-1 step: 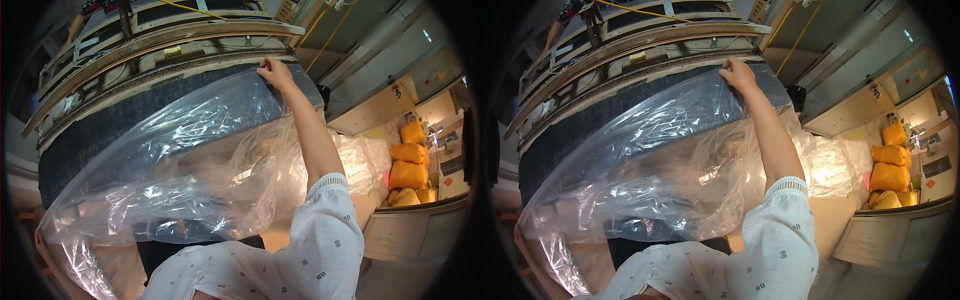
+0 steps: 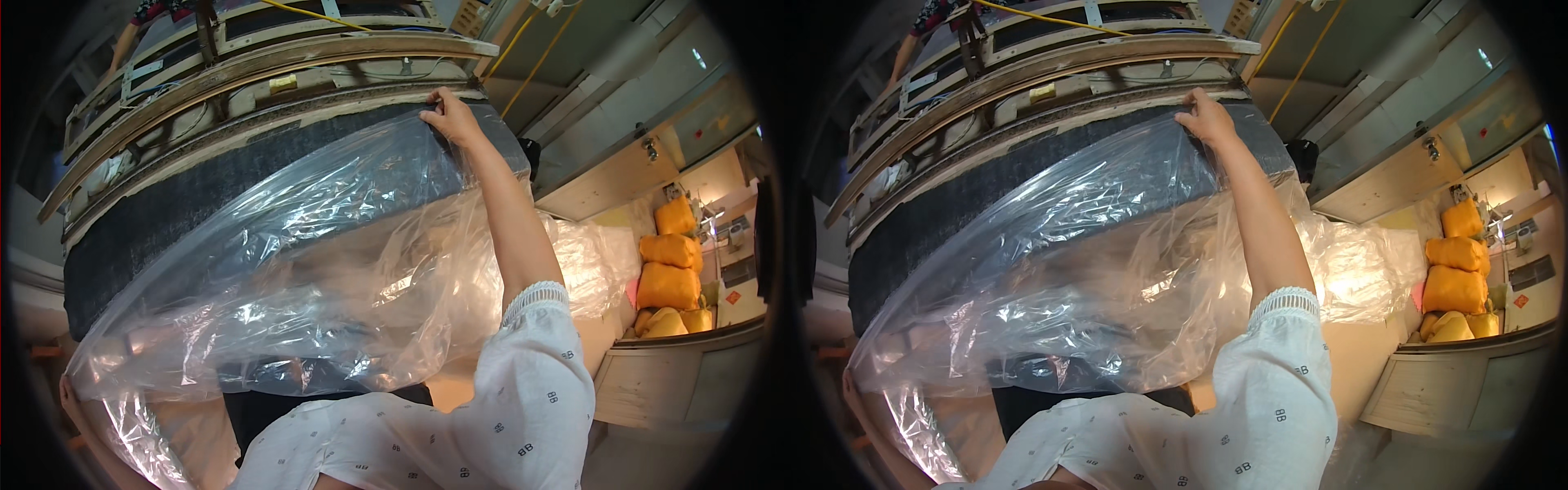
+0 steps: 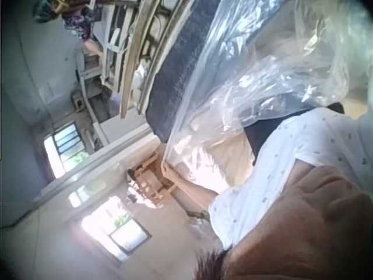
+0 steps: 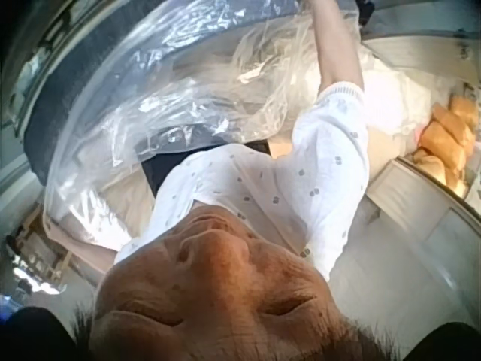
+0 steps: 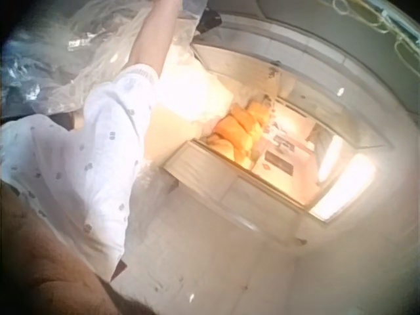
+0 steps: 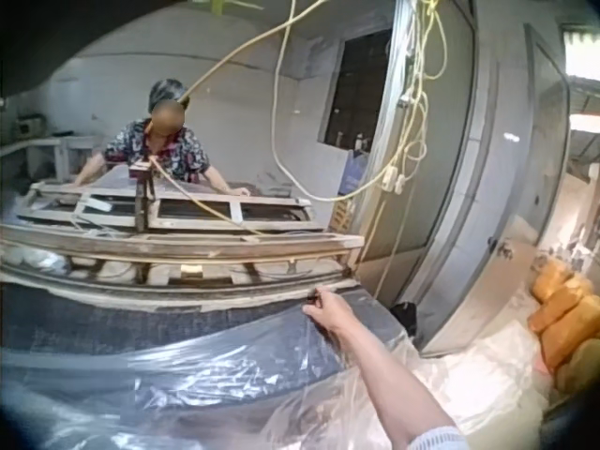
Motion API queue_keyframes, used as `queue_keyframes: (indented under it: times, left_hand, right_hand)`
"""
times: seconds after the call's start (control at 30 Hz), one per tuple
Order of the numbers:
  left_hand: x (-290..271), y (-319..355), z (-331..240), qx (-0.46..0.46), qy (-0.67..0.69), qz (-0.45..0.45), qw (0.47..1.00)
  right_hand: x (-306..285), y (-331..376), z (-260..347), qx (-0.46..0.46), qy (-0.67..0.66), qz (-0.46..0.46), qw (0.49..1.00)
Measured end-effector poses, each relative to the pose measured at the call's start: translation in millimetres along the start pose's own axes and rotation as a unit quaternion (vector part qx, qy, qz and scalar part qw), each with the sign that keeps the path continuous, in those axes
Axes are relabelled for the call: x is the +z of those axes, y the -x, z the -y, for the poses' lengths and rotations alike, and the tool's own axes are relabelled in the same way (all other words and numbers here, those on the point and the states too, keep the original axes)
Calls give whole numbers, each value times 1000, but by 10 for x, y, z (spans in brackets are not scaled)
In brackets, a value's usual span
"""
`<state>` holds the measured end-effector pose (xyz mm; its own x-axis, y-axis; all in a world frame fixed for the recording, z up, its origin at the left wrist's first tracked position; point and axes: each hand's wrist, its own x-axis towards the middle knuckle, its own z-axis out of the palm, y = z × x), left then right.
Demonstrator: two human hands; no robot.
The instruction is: Manually wrapping a large foam or plastic product in protective plastic sheeting on a manufacturing frame.
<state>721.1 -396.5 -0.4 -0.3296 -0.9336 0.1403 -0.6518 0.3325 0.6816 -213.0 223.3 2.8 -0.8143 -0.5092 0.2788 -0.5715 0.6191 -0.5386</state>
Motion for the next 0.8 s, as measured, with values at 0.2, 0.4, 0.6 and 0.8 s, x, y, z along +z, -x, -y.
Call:
queue_keyframes:
  times: [0.2,0.4,0.6,0.8]
  left_hand:
    - [633,-86,-101,-47,219,-89,971]
    - [1017,-1094,-590,-18,237,-72,969]
    - [1667,-1805,-510,134,-10,-160,978]
    - [2431,-2088,-1000,76,88,-138,984]
  right_hand:
    - [-229,-289,-112,-97,-102,84,986]
    - [-692,-400,246,72,-501,-101,857]
    - [304,-325,-483,54,-164,-205,964]
    - [14,-368,-564,22,-165,-221,961]
